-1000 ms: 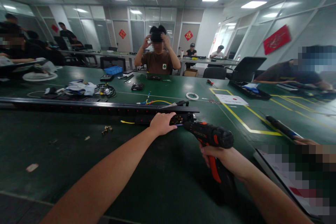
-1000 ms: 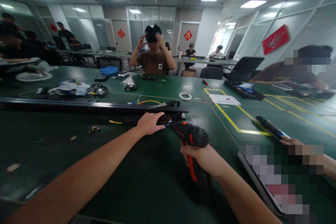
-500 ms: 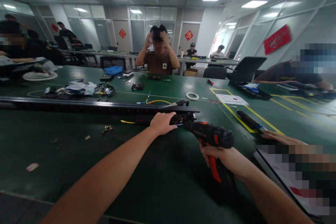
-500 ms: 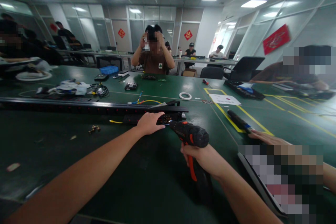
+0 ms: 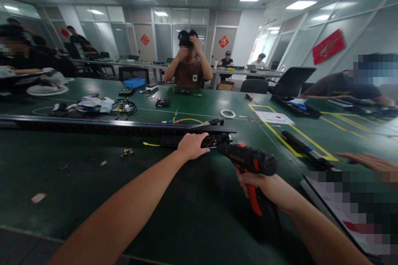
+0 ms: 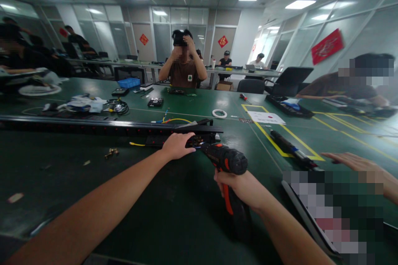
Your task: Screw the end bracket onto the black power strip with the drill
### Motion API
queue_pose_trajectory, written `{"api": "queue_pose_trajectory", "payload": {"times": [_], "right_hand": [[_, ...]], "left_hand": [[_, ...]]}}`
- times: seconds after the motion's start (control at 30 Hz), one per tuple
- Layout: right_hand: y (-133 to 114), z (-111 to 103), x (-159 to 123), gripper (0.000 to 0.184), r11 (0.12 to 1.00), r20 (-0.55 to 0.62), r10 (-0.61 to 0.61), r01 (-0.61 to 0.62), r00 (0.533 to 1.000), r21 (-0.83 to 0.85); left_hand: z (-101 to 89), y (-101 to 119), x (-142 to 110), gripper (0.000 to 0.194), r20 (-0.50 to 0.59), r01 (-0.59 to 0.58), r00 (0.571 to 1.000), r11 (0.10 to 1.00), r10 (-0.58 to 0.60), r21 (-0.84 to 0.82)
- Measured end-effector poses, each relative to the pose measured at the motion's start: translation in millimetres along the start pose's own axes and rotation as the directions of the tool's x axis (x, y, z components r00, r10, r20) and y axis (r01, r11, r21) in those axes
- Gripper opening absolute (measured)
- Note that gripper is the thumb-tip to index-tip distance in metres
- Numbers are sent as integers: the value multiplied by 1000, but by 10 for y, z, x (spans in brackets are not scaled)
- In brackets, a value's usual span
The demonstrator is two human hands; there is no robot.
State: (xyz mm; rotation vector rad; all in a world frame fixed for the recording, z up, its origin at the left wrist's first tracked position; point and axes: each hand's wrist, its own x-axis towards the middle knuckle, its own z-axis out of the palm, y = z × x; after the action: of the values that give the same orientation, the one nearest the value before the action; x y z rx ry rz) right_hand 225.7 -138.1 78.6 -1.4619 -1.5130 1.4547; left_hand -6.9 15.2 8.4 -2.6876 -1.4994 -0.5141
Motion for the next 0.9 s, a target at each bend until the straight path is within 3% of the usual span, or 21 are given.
{"api": "queue_pose_trajectory", "payload": {"times": [0.9], "right_hand": [[34,2,5,24,1000,-21,15,-15,1000,0]], "left_hand": [[1,-1,0,64,-15,-2,1000,1000,2,18]]}}
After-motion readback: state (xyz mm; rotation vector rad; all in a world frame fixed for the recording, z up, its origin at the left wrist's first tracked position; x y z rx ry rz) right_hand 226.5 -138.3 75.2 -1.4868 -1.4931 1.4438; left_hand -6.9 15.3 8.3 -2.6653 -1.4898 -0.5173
